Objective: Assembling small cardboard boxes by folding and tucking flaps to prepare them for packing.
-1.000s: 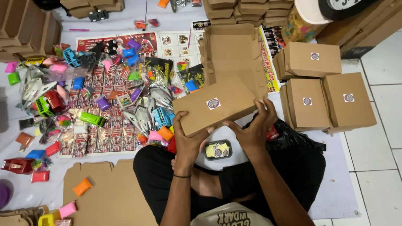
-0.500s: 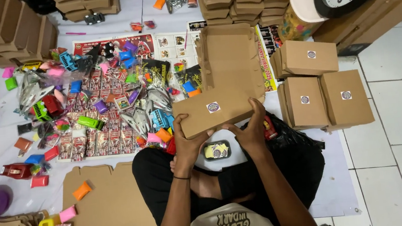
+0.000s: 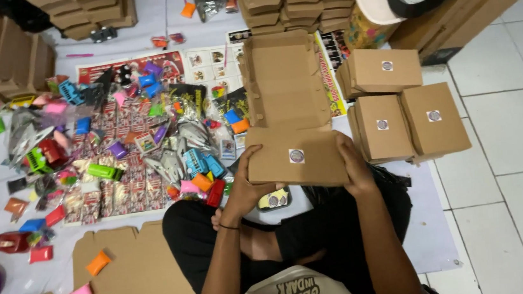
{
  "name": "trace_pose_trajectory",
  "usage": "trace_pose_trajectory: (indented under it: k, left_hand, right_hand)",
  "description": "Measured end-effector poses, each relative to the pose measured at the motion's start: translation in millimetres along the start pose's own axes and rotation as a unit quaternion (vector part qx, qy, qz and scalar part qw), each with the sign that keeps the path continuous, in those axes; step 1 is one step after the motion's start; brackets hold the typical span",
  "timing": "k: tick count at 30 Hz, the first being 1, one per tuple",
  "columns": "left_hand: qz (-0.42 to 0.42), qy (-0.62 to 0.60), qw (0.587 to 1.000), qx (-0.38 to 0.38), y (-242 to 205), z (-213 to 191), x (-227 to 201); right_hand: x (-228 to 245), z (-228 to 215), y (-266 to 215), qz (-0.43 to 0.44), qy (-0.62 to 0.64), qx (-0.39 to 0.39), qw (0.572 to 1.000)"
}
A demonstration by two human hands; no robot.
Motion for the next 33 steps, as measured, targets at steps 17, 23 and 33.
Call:
trace_pose_trajectory:
  k: [17,23,33]
  left_hand:
    - [0.016,-0.131,0.982,-0.134,73.0,93.4,89.7]
    - [-0.078,-0.038,0.996,-0.017,92.9,181.9,119.1]
    - [-0.133,0.123,0.976,0.12,140.3,258.6,132.0]
  right_hand:
    - [2.3,-37.7,-51.3,-0.165,0.112,-0.237,0.951]
    - [-7.6,-95.6,-56.8,-0.186,0.145,-0.307,0.922]
    - [40.4,-132.9,-75.6,-0.153,0.107,-0.325,0.927]
Point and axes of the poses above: each hand's wrist, its own y-axis towards the middle knuckle, its own z-axis out of the palm, x = y × z, the point moved 10 cm from there along y, towards the middle knuckle, and after that the axes turned 14 degrees about x, right-handed, at the moved point
